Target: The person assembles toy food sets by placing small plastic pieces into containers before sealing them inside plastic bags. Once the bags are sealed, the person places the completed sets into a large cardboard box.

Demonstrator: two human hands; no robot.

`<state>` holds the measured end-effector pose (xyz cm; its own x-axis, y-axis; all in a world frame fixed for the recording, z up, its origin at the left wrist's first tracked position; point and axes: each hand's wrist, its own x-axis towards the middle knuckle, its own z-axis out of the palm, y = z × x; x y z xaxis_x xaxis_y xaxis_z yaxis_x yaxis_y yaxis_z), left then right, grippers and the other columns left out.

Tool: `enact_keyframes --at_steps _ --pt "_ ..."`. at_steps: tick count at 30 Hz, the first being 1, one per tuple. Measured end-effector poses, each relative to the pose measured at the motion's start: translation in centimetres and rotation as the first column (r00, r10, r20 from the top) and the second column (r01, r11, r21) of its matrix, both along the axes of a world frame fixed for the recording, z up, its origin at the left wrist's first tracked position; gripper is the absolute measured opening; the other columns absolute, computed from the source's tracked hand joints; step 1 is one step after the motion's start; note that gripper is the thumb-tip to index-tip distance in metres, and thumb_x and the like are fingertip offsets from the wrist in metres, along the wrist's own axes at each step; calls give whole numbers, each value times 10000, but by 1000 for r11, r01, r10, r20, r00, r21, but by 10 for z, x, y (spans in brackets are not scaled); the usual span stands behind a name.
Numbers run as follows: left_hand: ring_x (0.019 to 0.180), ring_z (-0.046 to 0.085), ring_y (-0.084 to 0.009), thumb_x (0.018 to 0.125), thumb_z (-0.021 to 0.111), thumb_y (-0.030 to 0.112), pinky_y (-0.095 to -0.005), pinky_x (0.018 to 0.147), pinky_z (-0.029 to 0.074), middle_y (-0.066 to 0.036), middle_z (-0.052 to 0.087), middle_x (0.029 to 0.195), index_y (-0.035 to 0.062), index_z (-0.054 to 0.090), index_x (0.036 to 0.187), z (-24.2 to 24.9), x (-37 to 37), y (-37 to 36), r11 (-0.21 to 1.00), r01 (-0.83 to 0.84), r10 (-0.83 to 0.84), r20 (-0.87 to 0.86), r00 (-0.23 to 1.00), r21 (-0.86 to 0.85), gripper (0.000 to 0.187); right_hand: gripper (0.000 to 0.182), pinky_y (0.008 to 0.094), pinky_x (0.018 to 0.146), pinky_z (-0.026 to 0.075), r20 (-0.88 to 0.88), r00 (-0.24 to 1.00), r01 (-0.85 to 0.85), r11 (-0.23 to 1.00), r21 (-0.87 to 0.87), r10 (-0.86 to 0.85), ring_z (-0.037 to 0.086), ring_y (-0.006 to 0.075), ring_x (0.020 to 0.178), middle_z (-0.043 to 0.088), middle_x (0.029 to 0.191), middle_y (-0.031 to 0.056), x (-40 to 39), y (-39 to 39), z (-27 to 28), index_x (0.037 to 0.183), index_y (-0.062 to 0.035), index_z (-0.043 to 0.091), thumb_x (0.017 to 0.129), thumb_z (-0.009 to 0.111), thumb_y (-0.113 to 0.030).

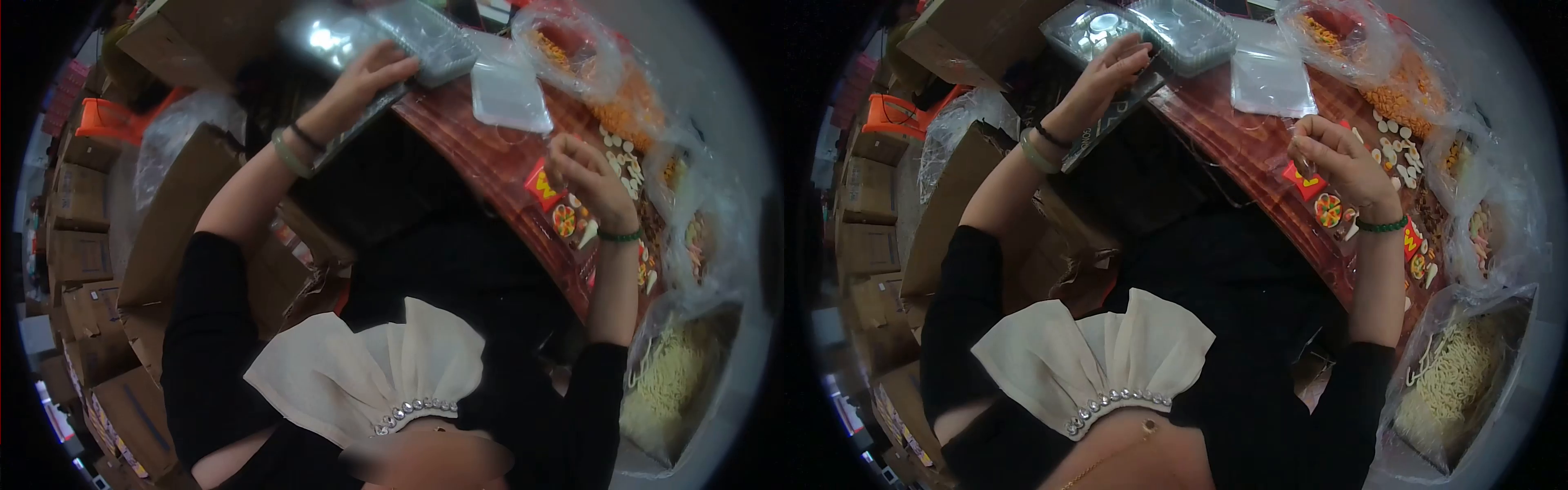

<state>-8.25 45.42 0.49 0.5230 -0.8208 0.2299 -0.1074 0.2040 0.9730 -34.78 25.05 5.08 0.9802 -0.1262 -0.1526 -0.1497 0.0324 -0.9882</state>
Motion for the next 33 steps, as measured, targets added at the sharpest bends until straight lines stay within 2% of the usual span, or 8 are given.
enact_keyframes --at_steps 2,5,8,10,11,13,23,33 --pt "1107 539 -235 934 503 335 -301 934 404 -154 477 1312 6 299 1387 -4 13 -17 991 100 -100 -1 995 84 596 133 194 603 366 108 990 -94 994 58 87 438 54 668 472 734 -29 -12 -6 4 902 -70 482 922 542 -187" --pt "1135 544 -280 961 432 295 -351 938 454 -190 471 1314 10 345 1358 -2 11 -39 590 767 -794 -353 495 -251 497 122 204 618 387 103 995 -10 998 60 4 456 59 670 484 742 -27 -33 -15 14 917 -76 497 932 523 -194" --pt "1056 597 -268 971 412 249 -335 899 492 -188 509 1269 0 369 1334 24 -30 -46 765 644 -619 -295 728 -15 443 262 215 681 427 37 975 218 919 -328 -218 533 91 767 565 894 15 -60 -38 16 1041 -42 548 908 567 -267" --pt "1009 622 -258 973 410 223 -338 889 509 -179 550 1215 -3 370 1318 21 -51 -61 785 619 -593 -317 740 -22 414 478 300 823 423 329 830 490 308 -815 -450 572 190 923 601 1019 91 -68 -14 29 1176 -34 530 866 603 -391" --pt "1011 621 -255 972 417 224 -346 897 506 -175 554 1208 -4 366 1318 24 -65 -65 784 621 -592 -330 736 -21 418 745 420 959 331 421 853 414 -91 -906 -308 521 290 1098 568 1166 154 -74 -19 29 1292 -50 460 774 633 -557" --pt "1020 612 -244 965 439 232 -322 887 507 -163 559 1198 -5 377 1303 21 -95 -77 779 626 -585 -402 705 -37 418 980 486 989 249 431 891 353 -382 -854 -142 439 313 1204 477 1290 182 -72 20 34 1376 -74 353 657 658 -665" --pt "1000 600 -190 933 522 188 -275 831 510 -114 562 1176 30 457 1243 -26 -135 -112 730 676 -561 -654 508 -101 354 993 479 939 273 233 914 207 -113 -972 -332 345 292 1254 363 1362 153 -92 2 -23 1409 -156 263 588 724 -473" --pt "748 590 -84 879 619 166 -232 701 487 -42 635 889 1 596 1052 -41 -70 -83 880 323 -297 -128 946 348 240 1043 515 1002 226 129 930 148 27 -989 -344 302 324 1307 315 1429 146 -105 -19 -39 1428 -179 240 563 753 -456"
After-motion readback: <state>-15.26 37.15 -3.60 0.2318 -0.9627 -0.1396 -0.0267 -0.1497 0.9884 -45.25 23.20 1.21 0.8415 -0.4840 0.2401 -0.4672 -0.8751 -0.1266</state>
